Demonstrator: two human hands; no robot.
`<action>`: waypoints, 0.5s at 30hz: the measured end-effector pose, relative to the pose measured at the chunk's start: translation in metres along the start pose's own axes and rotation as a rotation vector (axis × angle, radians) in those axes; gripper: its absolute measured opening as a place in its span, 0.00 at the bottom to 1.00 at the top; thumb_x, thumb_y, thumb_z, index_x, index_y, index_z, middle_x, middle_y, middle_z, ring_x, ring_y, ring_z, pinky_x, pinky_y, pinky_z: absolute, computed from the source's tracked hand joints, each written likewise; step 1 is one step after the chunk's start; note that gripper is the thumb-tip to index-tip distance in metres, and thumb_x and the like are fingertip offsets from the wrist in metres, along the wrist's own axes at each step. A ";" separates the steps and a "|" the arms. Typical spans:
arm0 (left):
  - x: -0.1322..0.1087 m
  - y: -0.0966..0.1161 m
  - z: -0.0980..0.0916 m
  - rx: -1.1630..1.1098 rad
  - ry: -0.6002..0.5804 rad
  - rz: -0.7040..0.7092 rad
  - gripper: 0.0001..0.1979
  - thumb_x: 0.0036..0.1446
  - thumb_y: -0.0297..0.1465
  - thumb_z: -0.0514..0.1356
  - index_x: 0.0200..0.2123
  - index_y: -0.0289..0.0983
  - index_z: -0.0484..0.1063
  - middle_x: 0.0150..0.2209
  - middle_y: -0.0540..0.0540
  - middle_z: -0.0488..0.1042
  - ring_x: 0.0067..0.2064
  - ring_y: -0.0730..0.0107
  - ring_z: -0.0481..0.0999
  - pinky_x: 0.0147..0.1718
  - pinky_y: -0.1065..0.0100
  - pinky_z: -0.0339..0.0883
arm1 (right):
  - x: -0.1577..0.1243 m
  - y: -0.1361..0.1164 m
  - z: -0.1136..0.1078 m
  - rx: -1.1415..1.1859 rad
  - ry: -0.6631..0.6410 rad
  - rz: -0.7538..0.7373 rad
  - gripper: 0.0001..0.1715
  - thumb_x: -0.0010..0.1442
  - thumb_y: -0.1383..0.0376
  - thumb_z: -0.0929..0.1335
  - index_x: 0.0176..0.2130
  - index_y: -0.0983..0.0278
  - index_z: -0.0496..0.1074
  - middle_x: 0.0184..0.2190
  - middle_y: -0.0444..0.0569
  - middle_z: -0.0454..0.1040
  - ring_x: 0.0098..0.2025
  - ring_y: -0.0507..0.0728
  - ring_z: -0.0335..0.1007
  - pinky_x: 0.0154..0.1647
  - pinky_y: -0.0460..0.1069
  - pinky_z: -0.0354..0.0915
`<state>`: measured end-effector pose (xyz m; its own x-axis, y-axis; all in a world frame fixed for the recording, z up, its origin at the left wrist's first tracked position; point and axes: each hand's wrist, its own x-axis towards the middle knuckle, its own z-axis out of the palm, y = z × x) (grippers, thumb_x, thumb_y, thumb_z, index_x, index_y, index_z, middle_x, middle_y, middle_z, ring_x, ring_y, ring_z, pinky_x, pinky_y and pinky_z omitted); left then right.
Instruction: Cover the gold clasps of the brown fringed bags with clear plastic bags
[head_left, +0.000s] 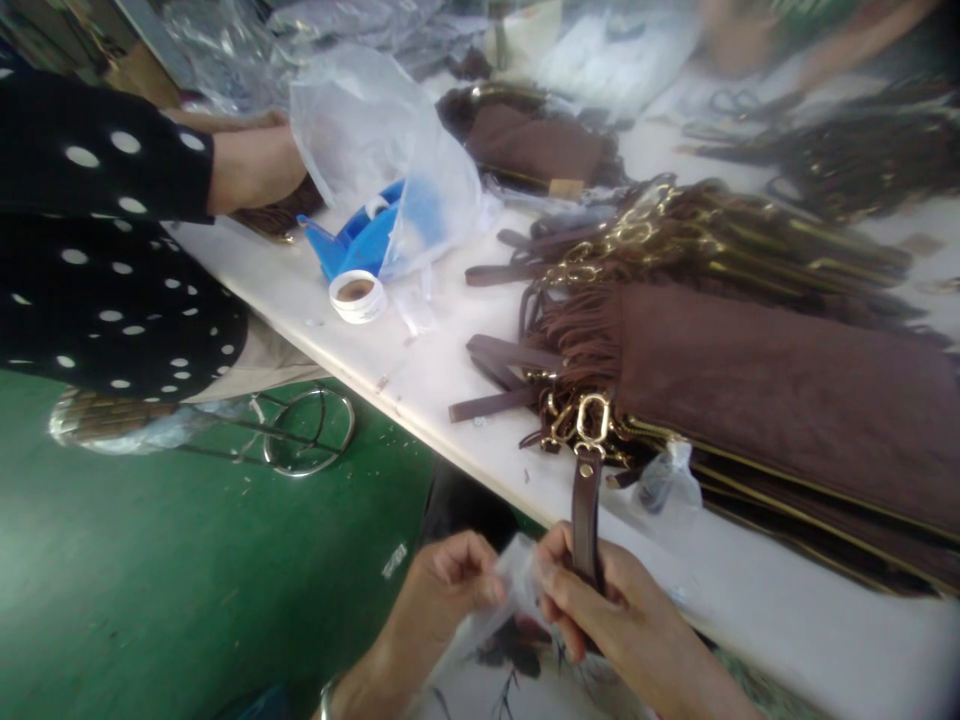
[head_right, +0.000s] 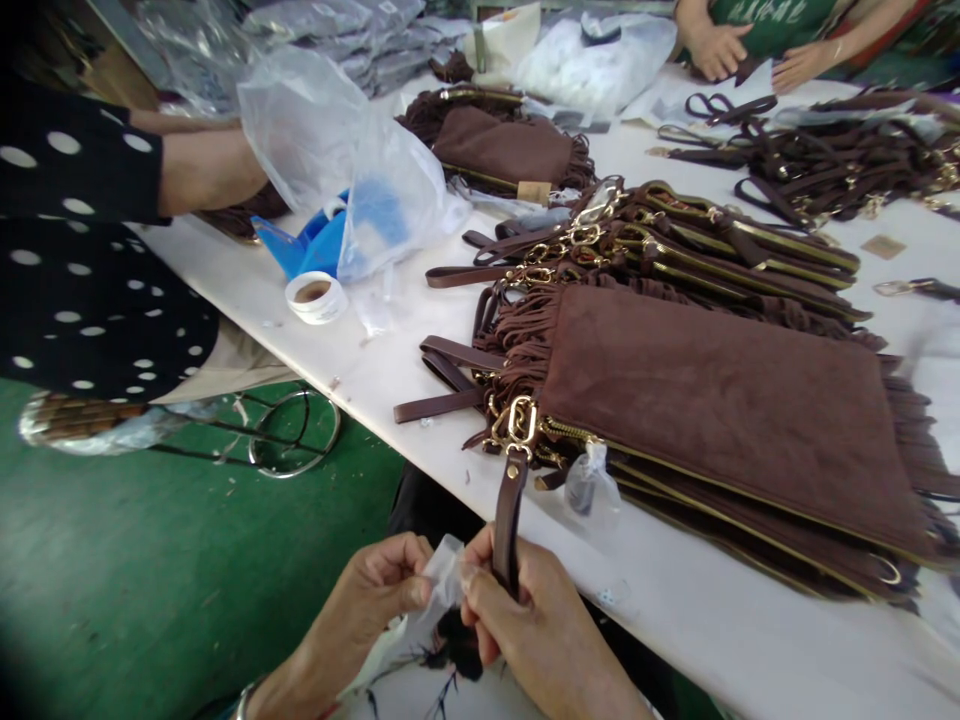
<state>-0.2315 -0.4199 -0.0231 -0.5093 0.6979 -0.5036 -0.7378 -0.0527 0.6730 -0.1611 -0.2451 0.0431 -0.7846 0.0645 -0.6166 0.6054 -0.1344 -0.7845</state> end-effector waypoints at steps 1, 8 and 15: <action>0.000 0.001 -0.001 0.069 0.029 0.038 0.17 0.48 0.37 0.71 0.26 0.34 0.68 0.24 0.48 0.73 0.25 0.73 0.69 0.25 0.73 0.60 | 0.000 0.000 0.000 -0.002 0.000 -0.002 0.14 0.65 0.58 0.63 0.32 0.64 0.65 0.23 0.40 0.69 0.19 0.46 0.59 0.22 0.43 0.52; -0.006 0.012 -0.011 0.523 0.104 0.174 0.12 0.60 0.37 0.63 0.29 0.35 0.73 0.29 0.49 0.72 0.30 0.72 0.69 0.29 0.73 0.59 | 0.000 0.001 -0.002 -0.003 0.001 -0.008 0.16 0.66 0.56 0.63 0.31 0.64 0.64 0.22 0.40 0.67 0.19 0.46 0.59 0.21 0.43 0.51; -0.009 0.019 -0.014 0.701 0.089 0.213 0.14 0.64 0.37 0.58 0.29 0.37 0.74 0.29 0.49 0.74 0.31 0.72 0.71 0.32 0.74 0.61 | 0.001 0.004 -0.001 -0.031 0.007 -0.020 0.17 0.66 0.55 0.63 0.29 0.63 0.64 0.18 0.38 0.65 0.17 0.47 0.57 0.21 0.44 0.53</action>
<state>-0.2473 -0.4371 -0.0133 -0.6655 0.6616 -0.3457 -0.1781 0.3090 0.9342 -0.1594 -0.2446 0.0394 -0.7957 0.0741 -0.6011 0.5935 -0.1026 -0.7983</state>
